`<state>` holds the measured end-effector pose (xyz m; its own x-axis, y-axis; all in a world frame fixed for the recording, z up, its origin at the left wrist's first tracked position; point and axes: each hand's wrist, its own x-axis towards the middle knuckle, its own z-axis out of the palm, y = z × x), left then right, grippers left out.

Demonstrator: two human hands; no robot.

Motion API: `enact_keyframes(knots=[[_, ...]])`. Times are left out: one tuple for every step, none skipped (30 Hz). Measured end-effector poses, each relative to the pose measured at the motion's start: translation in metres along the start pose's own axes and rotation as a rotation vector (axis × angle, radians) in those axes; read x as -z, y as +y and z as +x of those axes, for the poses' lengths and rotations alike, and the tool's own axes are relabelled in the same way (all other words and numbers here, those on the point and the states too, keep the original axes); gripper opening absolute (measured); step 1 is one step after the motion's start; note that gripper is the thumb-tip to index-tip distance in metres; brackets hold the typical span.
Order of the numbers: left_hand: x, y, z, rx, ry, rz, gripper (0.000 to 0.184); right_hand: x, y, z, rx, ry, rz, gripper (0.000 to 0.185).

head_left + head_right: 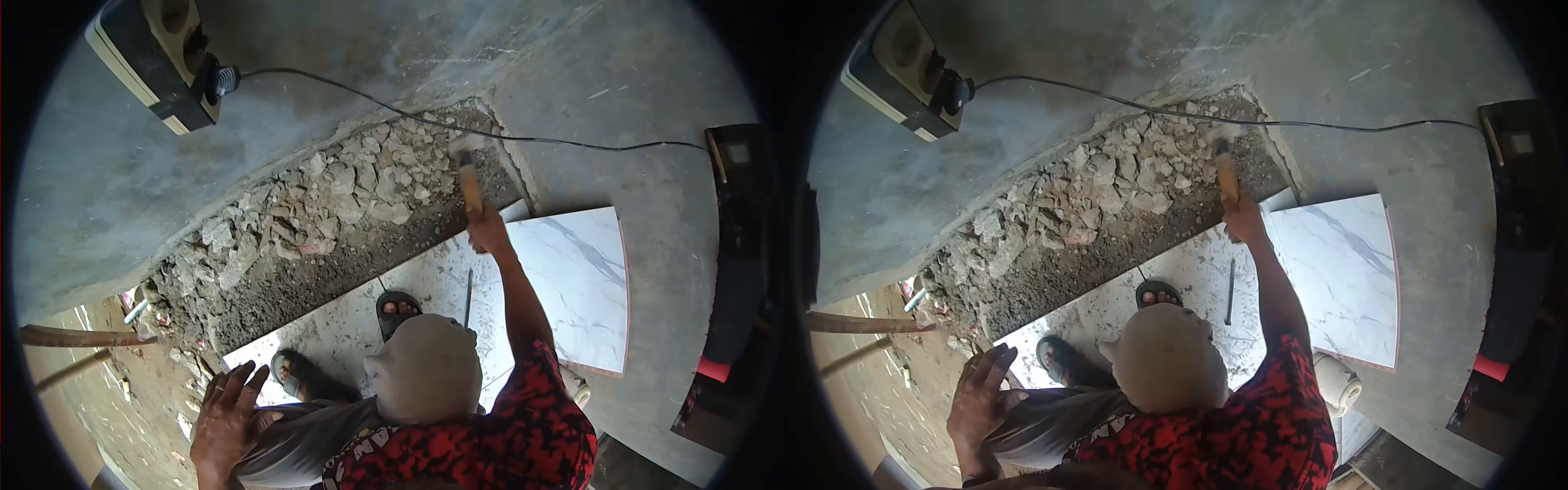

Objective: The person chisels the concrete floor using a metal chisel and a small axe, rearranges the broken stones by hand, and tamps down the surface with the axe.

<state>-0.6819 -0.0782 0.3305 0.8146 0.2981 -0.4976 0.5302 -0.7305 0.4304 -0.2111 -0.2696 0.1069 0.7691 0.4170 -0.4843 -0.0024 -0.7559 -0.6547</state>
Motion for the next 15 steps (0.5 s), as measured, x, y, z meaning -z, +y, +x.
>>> enact_keyframes(knots=[[-0.001, -0.002, -0.003, 0.044, 0.025, -0.01, 0.065, -0.005, 0.009, -0.001, 0.111, 0.146, 0.024, 0.03], [-0.001, -0.004, -0.005, 0.087, 0.053, -0.014, 0.065, -0.013, 0.023, 0.002, 0.226, 0.294, 0.053, 0.032], [-0.005, -0.006, -0.006, 0.091, 0.059, 0.003, 0.064, -0.035, 0.043, 0.012, 0.239, 0.4, 0.063, 0.034], [-0.004, -0.005, -0.004, 0.09, 0.057, 0.005, 0.064, -0.06, 0.072, 0.026, 0.253, 0.507, 0.072, 0.037], [-0.001, -0.003, -0.003, 0.082, 0.033, 0.004, 0.065, -0.074, 0.104, 0.037, 0.179, 0.466, -0.234, 0.036], [0.0, -0.002, -0.001, 0.068, 0.018, 0.005, 0.065, -0.072, 0.1, 0.037, -0.106, 0.003, -0.151, 0.033], [0.002, -0.001, -0.001, 0.056, 0.027, 0.012, 0.065, -0.053, 0.078, 0.039, -0.161, -0.146, -0.083, 0.031], [0.005, -0.004, 0.001, 0.025, 0.025, 0.015, 0.065, -0.03, 0.048, 0.038, -0.212, -0.295, -0.009, 0.029], [0.004, -0.005, 0.004, 0.001, 0.024, 0.001, 0.066, -0.005, 0.04, 0.04, -0.127, -0.359, 0.111, 0.032], [0.002, -0.007, 0.0, 0.003, 0.013, -0.01, 0.066, 0.003, 0.014, 0.014, -0.024, -0.173, -0.146, 0.029], [-0.001, -0.01, -0.004, 0.033, 0.01, -0.016, 0.066, 0.003, 0.035, 0.011, 0.138, 0.005, -0.294, 0.036], [-0.003, -0.012, -0.004, 0.064, 0.021, -0.02, 0.067, 0.003, 0.052, 0.018, 0.316, 0.187, -0.438, 0.047], [-0.003, -0.012, -0.005, 0.076, 0.024, -0.023, 0.066, -0.003, 0.059, 0.019, 0.315, 0.177, -0.444, 0.047], [-0.003, -0.011, -0.004, 0.082, 0.015, -0.024, 0.066, -0.011, 0.068, 0.019, 0.315, 0.326, -0.407, 0.059], [-0.001, -0.009, -0.003, 0.081, 0.016, -0.007, 0.066, -0.02, 0.077, 0.016, 0.31, 0.477, -0.368, 0.071]])
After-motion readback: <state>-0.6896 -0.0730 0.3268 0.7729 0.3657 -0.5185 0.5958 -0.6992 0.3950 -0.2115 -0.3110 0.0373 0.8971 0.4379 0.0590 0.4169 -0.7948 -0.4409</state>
